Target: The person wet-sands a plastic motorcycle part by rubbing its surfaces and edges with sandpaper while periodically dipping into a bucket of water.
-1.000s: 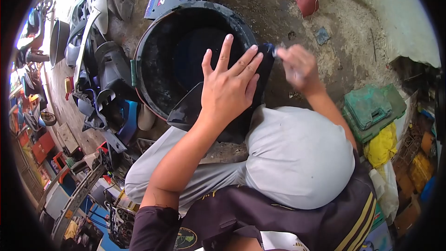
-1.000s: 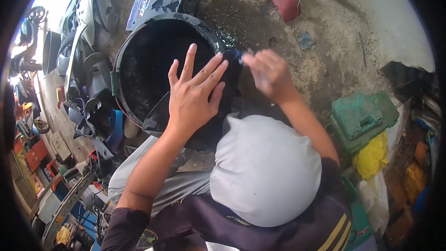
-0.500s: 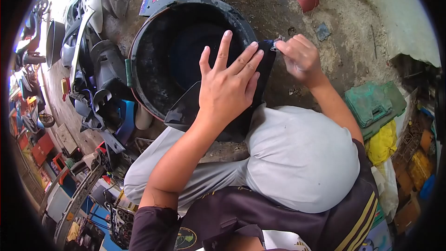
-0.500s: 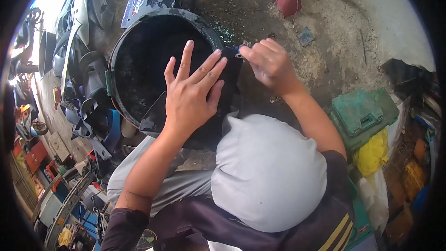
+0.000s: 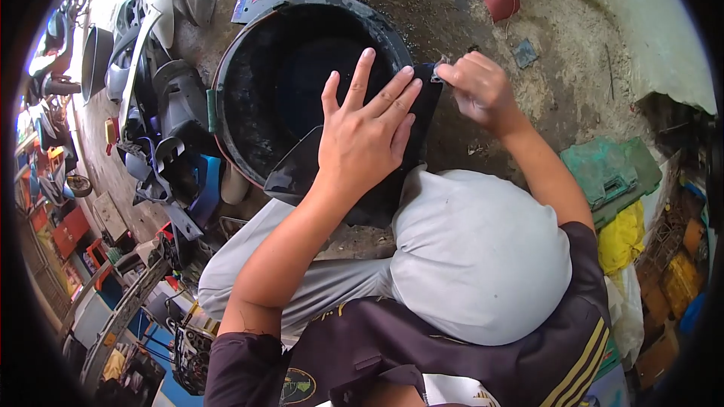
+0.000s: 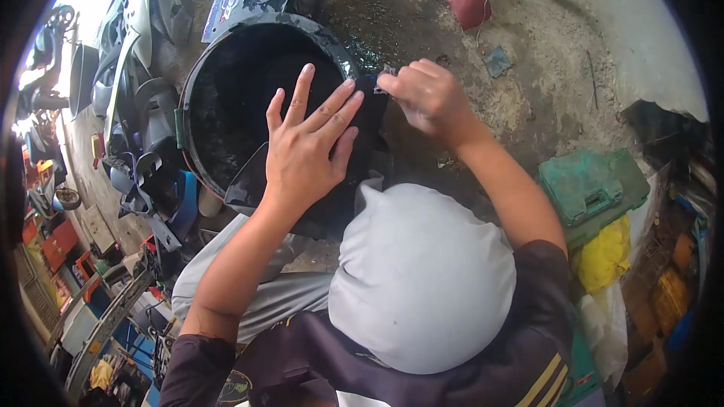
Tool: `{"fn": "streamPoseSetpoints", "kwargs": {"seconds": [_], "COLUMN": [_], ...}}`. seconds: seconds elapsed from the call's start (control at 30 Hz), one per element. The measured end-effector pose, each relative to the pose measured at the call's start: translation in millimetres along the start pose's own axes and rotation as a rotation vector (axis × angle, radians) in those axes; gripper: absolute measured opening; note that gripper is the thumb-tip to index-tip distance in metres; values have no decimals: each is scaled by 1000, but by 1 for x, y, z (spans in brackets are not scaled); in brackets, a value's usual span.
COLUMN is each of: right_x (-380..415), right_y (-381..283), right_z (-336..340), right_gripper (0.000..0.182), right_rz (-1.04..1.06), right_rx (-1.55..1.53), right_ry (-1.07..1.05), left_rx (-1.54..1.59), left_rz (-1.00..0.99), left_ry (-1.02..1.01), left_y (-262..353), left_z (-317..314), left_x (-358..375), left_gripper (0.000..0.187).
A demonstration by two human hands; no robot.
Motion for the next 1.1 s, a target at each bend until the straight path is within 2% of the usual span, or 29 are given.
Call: {"fn": "streamPoseSetpoints", "kwargs": {"seconds": [0.2,0.23,0.33,0.5,0.8,1.1], "right_x": [-1,1,20,30,18,10], "right_y": [3,7,-8,1,1,-18], "right_z": [-2,-5,-9,-6,-3,-9], "right_gripper": [35,35,36,25,27,28], "right_rz": [-65,-84,-187,-358,-305,-282], "right_rx": [1,-32,-61,-197,-112,-11], "right_ry": [62,130,199,279,166,233], "left_rx": [-12,-18,-16,-24,-29,-35], "left_rz": [-3,-9,-5,-7,1,-6], "left_ry": [-5,4,-7,4,-12,-7], "left_y": [0,-1,0,1,1,1], "left_z": [1,1,2,2,2,1], "left_x": [-2,-1,-2,-1,-2,-2], "left_gripper": [48,49,48,48,48,47]}}
Point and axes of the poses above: each hand's wrist, its own x-axis away from the middle knuckle, its own z-axis out of the back of the hand, y = z × x, the point moved 8 cm from there along -x, towards the middle knuckle, and after that the axes turned 10 degrees about z, right-handed, at the moved point
